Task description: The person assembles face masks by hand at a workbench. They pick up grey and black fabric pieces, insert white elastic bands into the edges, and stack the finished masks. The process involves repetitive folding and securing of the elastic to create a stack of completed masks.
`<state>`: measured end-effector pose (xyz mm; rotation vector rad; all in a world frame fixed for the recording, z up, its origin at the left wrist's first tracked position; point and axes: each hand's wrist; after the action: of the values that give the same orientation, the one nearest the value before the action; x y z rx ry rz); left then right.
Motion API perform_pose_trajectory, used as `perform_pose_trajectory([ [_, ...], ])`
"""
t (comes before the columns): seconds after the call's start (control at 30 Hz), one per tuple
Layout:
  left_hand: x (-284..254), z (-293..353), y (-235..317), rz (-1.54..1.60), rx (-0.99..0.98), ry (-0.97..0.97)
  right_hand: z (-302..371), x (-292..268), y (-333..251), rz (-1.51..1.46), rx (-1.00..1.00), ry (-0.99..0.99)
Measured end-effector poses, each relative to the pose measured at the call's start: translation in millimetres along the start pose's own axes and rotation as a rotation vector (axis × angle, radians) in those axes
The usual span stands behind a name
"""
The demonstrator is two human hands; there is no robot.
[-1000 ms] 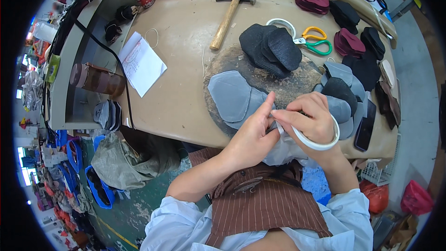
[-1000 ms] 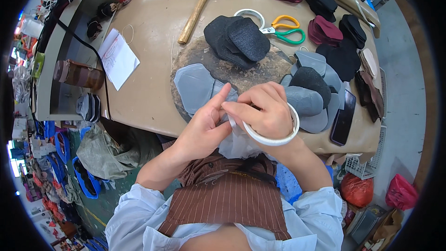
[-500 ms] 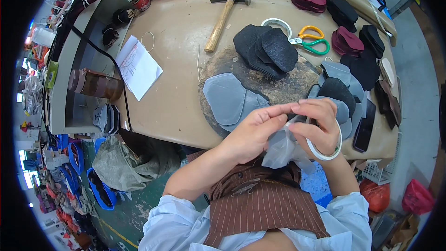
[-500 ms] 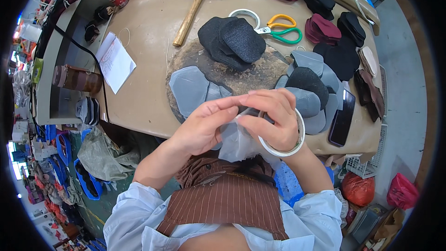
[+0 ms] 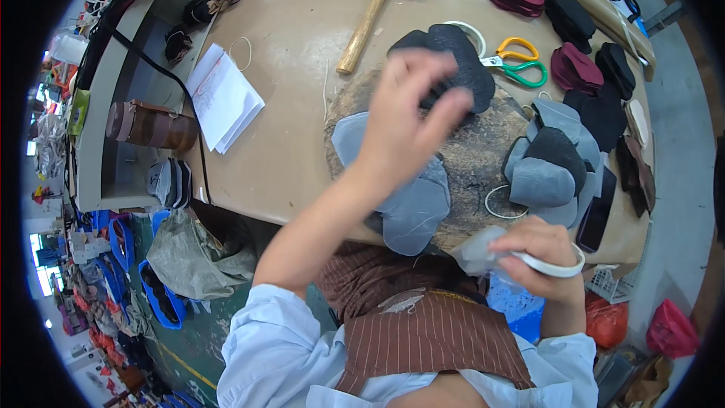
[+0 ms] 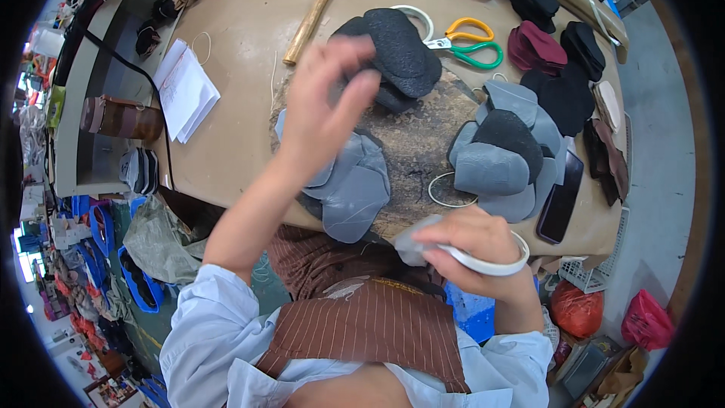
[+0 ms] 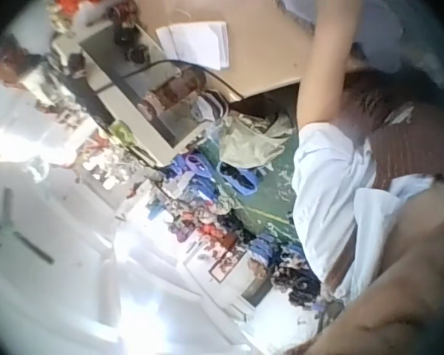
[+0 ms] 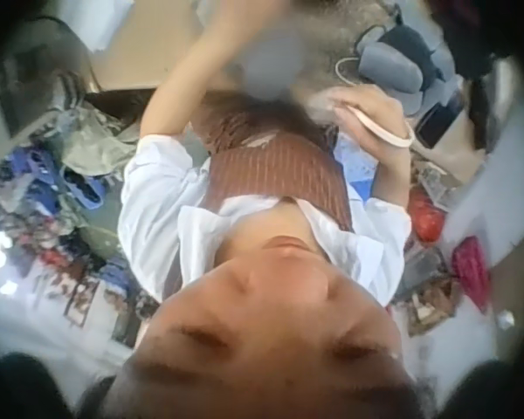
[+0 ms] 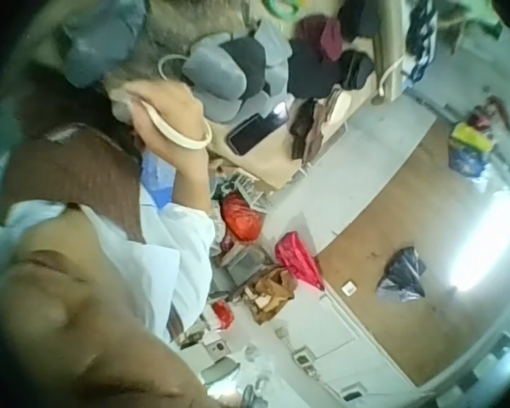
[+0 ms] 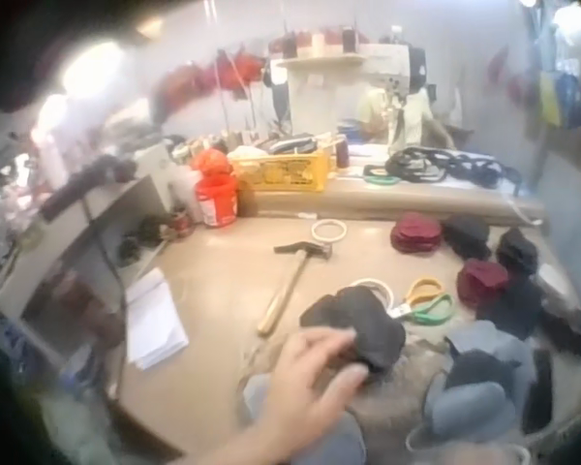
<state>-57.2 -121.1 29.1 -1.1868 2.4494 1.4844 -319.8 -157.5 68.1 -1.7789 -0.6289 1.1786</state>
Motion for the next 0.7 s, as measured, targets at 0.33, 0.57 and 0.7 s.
perform_pose_trajectory([
  [0.33, -29.7, 104.2, 34.9, -0.309, -0.356, -0.026, -163.8, 88.8, 32.2, 0.144, -0.198, 0.173],
  [0.57, -31.2, 127.2, 11.1, -0.491, -0.386, 0.012, -182.2, 138.9, 70.9, 0.498, -0.307, 0.117],
  [0.7, -14.2, 137.4, 45.7, -0.336, -0.439, -0.086, -126.1, 120.6, 66.3, 0.350, -0.253, 0.157],
])
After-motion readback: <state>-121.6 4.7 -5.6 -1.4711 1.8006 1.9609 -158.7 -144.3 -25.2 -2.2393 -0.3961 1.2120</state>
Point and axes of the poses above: each hand's wrist, its own z-axis away from the middle knuckle, its own x-axis out of the palm, y = z × x, and after that the axes turned 2 degrees about y, right-handed
